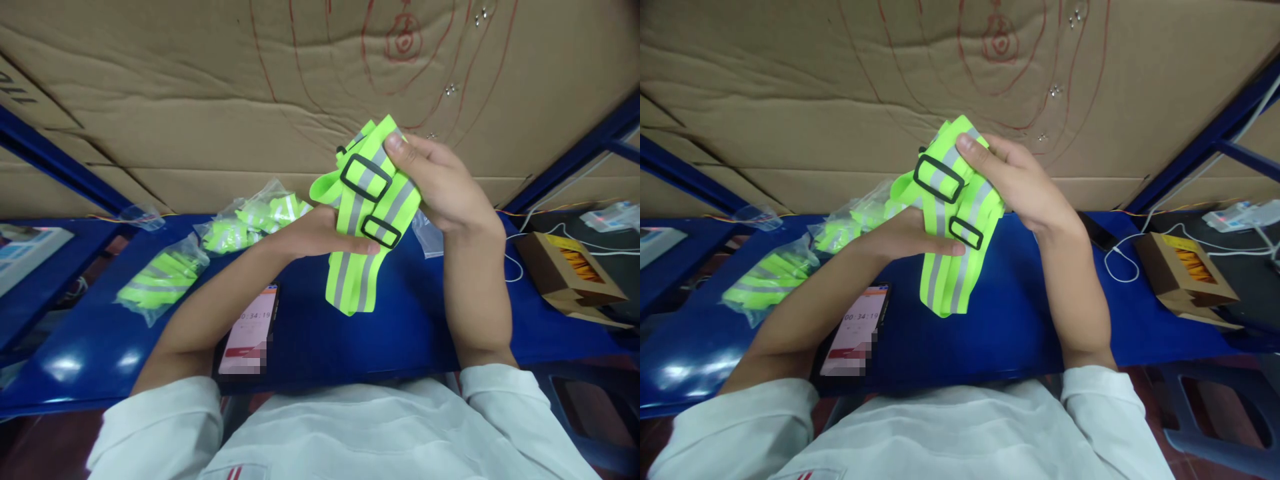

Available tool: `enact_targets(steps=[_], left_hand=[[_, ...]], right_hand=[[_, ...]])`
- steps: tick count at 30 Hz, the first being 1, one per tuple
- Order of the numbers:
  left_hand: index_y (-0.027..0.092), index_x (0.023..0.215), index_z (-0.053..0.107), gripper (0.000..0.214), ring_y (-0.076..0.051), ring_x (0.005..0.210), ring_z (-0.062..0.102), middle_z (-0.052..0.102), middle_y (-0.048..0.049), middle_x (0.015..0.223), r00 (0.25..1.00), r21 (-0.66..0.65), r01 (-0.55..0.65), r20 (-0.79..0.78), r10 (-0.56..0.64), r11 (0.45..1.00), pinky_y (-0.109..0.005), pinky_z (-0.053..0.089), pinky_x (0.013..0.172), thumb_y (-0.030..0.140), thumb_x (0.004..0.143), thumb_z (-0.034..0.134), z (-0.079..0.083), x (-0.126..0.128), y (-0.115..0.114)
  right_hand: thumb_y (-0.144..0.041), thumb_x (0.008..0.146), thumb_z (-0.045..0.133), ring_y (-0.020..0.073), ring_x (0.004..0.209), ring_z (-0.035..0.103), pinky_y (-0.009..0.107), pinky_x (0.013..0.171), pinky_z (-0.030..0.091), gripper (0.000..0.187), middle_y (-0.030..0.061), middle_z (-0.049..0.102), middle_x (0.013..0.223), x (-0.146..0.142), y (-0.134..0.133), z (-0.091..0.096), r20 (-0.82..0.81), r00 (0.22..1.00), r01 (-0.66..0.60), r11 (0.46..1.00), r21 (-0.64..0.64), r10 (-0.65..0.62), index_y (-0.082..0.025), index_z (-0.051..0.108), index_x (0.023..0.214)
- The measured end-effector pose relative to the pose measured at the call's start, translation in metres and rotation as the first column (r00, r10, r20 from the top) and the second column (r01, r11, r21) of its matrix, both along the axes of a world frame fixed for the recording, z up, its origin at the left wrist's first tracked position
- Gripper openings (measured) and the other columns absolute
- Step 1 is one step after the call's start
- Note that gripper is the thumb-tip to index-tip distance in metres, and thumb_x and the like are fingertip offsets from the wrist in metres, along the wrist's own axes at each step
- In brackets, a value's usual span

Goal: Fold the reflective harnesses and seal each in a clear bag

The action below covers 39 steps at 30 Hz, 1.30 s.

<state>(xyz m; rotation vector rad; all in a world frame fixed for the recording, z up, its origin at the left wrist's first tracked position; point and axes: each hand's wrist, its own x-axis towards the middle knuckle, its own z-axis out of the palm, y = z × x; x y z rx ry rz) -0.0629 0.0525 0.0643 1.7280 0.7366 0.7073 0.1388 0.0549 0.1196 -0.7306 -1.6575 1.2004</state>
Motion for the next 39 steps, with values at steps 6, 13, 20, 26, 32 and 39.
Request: enact_targets(steps=[6, 13, 20, 26, 32, 39], left_hand=[[0.015, 0.113, 0.076, 0.032, -0.029, 0.106, 0.079, 0.082, -0.0119, 0.114, 0.955, -0.134, 0.274, 0.153, -0.253, 0.952, -0.043, 0.067, 0.094, 0.034, 0.088, 0.084, -0.008, 0.011, -0.001], [0.017, 0.118, 0.072, 0.036, -0.026, 0.107, 0.077, 0.081, -0.0090, 0.115, 0.976, 0.197, 0.212, -0.098, -0.196, 0.957, -0.035, 0.063, 0.092, 0.044, 0.094, 0.076, 0.002, -0.014, 0.011], [0.020, 0.128, 0.071, 0.041, -0.022, 0.116, 0.072, 0.078, -0.0028, 0.125, 0.924, 0.319, 0.258, -0.358, -0.136, 0.912, -0.031, 0.054, 0.106, 0.046, 0.096, 0.070, 0.012, -0.027, 0.014], [0.020, 0.123, 0.075, 0.042, -0.024, 0.108, 0.077, 0.081, -0.0052, 0.118, 0.934, 0.195, 0.299, -0.263, -0.244, 0.934, -0.031, 0.061, 0.095, 0.053, 0.098, 0.067, 0.018, -0.021, 0.000], [0.020, 0.112, 0.077, 0.038, -0.023, 0.093, 0.079, 0.082, -0.0042, 0.108, 0.932, 0.122, 0.272, -0.279, -0.230, 0.955, -0.030, 0.063, 0.081, 0.053, 0.095, 0.070, 0.023, -0.028, 0.000], [0.025, 0.133, 0.062, 0.063, -0.025, 0.113, 0.073, 0.073, -0.0059, 0.128, 0.999, 0.368, 0.052, -0.012, -0.051, 0.928, -0.035, 0.061, 0.093, 0.052, 0.082, 0.086, 0.024, -0.035, 0.016]], right_hand=[[-0.061, 0.093, 0.073, 0.0219, 0.092, 0.075, 0.036, 0.083, 0.064, 0.034, -0.0017, 0.077, 0.094, 0.001, -0.002, -0.001, 0.063, 0.998, -0.011, 0.997, 0.076, 0.006, -0.028, 0.077, 0.097], [-0.053, 0.088, 0.081, 0.0211, 0.097, 0.077, 0.033, 0.079, 0.065, 0.026, -0.0042, 0.078, 0.090, 0.008, 0.001, 0.000, 0.062, 0.995, 0.081, 0.997, 0.012, -0.082, -0.028, 0.075, 0.087], [-0.057, 0.095, 0.071, 0.0197, 0.092, 0.078, 0.031, 0.081, 0.067, 0.036, -0.0007, 0.079, 0.090, 0.003, 0.006, -0.005, 0.034, 0.993, -0.114, 0.991, -0.063, 0.116, -0.022, 0.077, 0.098], [-0.059, 0.089, 0.078, 0.0208, 0.083, 0.079, 0.035, 0.080, 0.070, 0.037, 0.0003, 0.078, 0.084, 0.003, 0.014, -0.008, 0.007, 0.994, -0.106, 0.968, -0.227, 0.111, -0.023, 0.076, 0.089], [-0.065, 0.086, 0.077, 0.0228, 0.091, 0.080, 0.037, 0.083, 0.069, 0.038, -0.0001, 0.080, 0.090, -0.002, 0.019, -0.011, 0.033, 0.991, -0.122, 0.977, -0.173, 0.129, -0.027, 0.076, 0.088], [-0.048, 0.097, 0.073, 0.0152, 0.083, 0.075, 0.023, 0.068, 0.059, 0.026, 0.0003, 0.078, 0.097, 0.018, -0.003, 0.005, 0.057, 0.991, 0.114, 0.980, 0.165, -0.124, -0.025, 0.078, 0.109]])
